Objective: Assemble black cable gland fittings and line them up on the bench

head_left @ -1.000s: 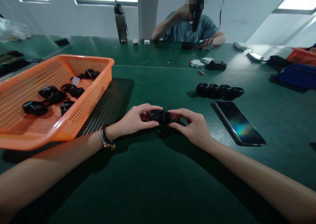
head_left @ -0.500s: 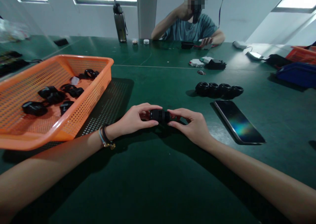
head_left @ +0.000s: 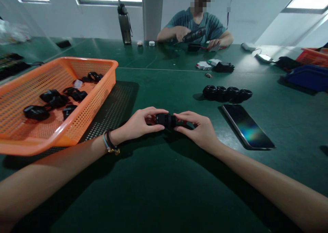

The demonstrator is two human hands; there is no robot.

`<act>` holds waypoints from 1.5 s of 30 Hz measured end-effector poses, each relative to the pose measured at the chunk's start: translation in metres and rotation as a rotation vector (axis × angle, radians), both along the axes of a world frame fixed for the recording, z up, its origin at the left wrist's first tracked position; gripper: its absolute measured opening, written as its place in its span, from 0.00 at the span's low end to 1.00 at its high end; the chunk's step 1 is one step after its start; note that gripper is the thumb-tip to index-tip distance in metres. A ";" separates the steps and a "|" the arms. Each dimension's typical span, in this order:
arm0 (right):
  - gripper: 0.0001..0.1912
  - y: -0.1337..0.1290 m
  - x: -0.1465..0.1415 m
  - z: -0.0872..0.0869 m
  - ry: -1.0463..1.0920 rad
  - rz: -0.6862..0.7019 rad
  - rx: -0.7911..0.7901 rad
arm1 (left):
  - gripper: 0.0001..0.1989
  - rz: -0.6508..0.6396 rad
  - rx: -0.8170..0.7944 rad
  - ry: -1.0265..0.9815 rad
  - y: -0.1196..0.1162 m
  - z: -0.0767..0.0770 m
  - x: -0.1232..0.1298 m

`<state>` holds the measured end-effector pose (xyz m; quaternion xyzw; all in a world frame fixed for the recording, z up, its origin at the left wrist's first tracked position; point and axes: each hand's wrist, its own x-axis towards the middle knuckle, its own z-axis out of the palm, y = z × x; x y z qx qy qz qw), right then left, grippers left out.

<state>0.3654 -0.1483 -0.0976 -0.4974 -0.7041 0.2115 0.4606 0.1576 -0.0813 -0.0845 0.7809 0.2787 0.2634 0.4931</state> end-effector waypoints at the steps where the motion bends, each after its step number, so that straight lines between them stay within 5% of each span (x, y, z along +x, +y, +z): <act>1: 0.15 0.000 0.000 0.000 0.000 -0.003 -0.002 | 0.22 -0.003 -0.003 -0.003 0.000 0.000 0.000; 45: 0.15 0.000 -0.001 0.001 0.051 -0.013 -0.091 | 0.21 -0.017 -0.012 -0.011 -0.001 0.001 -0.001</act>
